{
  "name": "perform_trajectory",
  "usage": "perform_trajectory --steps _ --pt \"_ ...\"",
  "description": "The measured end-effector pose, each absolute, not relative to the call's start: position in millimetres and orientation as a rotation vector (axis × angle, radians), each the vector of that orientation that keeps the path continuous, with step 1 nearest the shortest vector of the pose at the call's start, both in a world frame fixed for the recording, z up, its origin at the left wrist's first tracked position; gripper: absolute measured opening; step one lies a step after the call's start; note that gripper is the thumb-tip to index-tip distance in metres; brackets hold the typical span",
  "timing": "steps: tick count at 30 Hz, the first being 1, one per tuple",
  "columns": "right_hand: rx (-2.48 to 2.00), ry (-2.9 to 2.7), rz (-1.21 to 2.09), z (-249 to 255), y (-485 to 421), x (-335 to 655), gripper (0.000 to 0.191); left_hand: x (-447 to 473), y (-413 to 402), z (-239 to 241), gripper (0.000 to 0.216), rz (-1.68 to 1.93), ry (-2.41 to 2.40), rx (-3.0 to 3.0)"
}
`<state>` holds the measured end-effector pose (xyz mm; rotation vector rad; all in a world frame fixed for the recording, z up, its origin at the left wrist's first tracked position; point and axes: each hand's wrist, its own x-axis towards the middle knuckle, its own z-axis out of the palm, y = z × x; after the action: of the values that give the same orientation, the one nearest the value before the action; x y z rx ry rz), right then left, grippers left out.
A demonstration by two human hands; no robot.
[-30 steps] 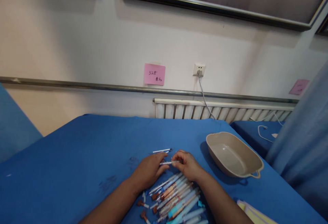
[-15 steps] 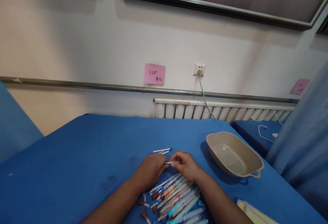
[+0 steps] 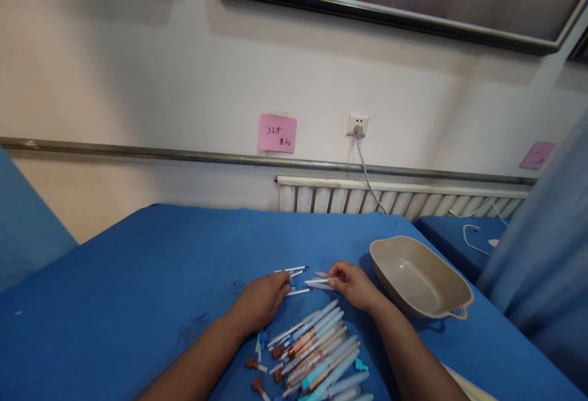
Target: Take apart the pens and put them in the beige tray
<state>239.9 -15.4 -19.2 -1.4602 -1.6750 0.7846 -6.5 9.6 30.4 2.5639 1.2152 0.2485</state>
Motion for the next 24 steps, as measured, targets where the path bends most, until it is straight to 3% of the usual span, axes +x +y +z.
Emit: perform_trajectory --steps 6,24 --pt "-1.28 -1.741 1.008 -20.7 -20.1 218.2 0.007 -1.5 4.2 26.3 0.027 0.358 1.013 2.59" --pt "-1.44 -1.843 0.898 -24.0 -21.5 227.2 0.007 -9.1 9.8 21.6 0.01 0.096 1.031 2.727"
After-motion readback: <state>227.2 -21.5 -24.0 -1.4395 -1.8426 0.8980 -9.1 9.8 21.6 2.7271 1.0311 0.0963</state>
